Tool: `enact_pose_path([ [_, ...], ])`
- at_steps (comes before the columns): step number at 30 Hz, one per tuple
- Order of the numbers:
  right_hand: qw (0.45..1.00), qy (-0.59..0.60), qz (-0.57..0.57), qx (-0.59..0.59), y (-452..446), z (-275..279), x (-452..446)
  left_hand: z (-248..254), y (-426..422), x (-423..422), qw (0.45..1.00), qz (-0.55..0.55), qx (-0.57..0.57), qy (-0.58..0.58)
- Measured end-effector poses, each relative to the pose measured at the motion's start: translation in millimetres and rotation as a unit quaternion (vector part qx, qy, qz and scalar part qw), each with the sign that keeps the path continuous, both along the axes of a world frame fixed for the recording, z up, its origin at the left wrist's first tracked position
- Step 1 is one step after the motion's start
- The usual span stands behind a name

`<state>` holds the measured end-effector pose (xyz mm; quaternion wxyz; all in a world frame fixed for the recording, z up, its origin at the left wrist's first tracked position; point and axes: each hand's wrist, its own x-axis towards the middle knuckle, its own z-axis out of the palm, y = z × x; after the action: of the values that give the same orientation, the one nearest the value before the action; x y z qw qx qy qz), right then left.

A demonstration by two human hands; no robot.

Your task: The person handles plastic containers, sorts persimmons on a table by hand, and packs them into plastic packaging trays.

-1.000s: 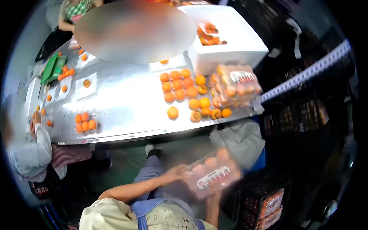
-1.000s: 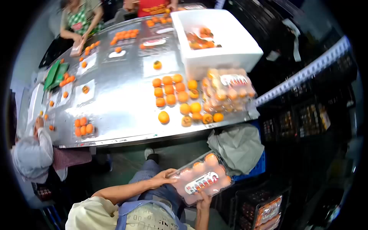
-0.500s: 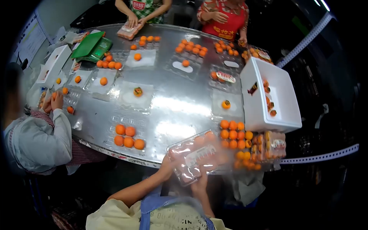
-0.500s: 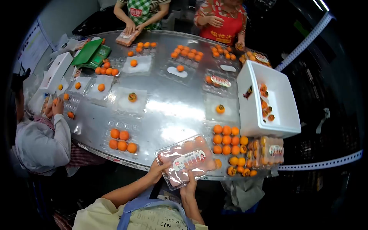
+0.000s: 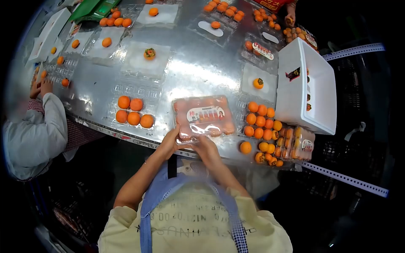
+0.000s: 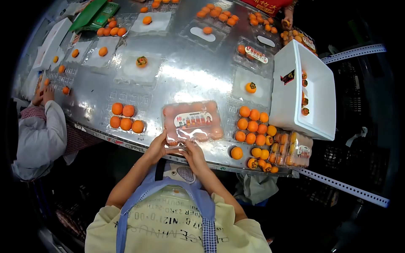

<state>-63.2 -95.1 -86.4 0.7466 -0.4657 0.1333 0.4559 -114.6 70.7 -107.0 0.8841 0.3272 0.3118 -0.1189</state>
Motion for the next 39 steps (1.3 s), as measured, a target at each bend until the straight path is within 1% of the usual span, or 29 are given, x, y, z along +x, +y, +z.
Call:
enact_pose_path([
  [1, 0.991, -0.049, 0.111, -0.055, -9, 12, 2, 8, -2, 1, 1.0, 0.024, 0.001, -0.001],
  [2, 0.964, -0.096, 0.226, -0.105, -18, 17, 6, -6, -6, -3, 0.998, 0.063, 0.021, 0.016],
  [3, 0.947, -0.144, 0.267, -0.11, -23, 15, 9, -10, -5, -4, 0.994, 0.096, 0.041, 0.03],
  [5, 0.9, -0.239, 0.347, -0.112, -30, 8, 15, -13, -5, -9, 0.989, 0.136, 0.042, 0.032],
  [6, 0.867, -0.292, 0.372, -0.16, -23, 24, 23, -10, -6, -10, 0.986, 0.158, 0.049, 0.028],
  [7, 0.828, -0.389, 0.368, -0.169, -17, 28, 29, -9, -7, -12, 0.982, 0.18, 0.056, 0.024],
  [8, 0.78, -0.483, 0.358, -0.175, -9, 29, 35, -11, -6, -14, 0.977, 0.209, 0.037, 0.023],
  [9, 0.723, -0.574, 0.341, -0.178, -1, 30, 41, -13, -7, -14, 0.97, 0.237, 0.048, 0.026],
  [11, 0.647, -0.672, 0.314, -0.176, 23, 26, 45, -16, -8, -17, 0.953, 0.292, 0.069, 0.032],
  [13, 0.549, -0.78, 0.263, -0.144, 50, 21, 49, -17, -9, -19, 0.953, 0.286, 0.081, 0.057],
  [16, 0.448, -0.841, 0.275, -0.129, 83, 6, 57, -24, -10, -18, 0.952, 0.276, 0.106, 0.077],
  [19, 0.376, -0.854, 0.34, -0.115, 99, -19, 67, -28, -11, -17, 0.95, 0.272, 0.12, 0.093],
  [20, 0.367, -0.864, 0.329, -0.097, 103, -23, 70, -28, -10, -15, 0.951, 0.267, 0.122, 0.103],
  [23, 0.354, -0.849, 0.377, -0.105, 112, -11, 70, -37, -10, -11, 0.946, 0.273, 0.133, 0.117],
  [24, 0.368, -0.841, 0.385, -0.095, 114, -8, 69, -41, -10, -10, 0.943, 0.278, 0.137, 0.119],
  [26, 0.348, -0.837, 0.408, -0.112, 120, -4, 70, -49, -10, -10, 0.943, 0.297, 0.125, 0.08],
  [28, 0.334, -0.836, 0.417, -0.126, 123, -1, 72, -47, -6, -9, 0.944, 0.306, 0.109, 0.057],
  [31, 0.375, -0.829, 0.401, -0.103, 123, 8, 76, -44, -3, -7, 0.943, 0.316, 0.105, -0.004],
  [35, 0.408, -0.817, 0.4, -0.079, 127, 15, 84, -38, 0, -7, 0.939, 0.317, 0.115, -0.07],
  [39, 0.428, -0.807, 0.4, -0.073, 132, 18, 88, -48, 4, -3, 0.939, 0.315, 0.11, -0.089],
])
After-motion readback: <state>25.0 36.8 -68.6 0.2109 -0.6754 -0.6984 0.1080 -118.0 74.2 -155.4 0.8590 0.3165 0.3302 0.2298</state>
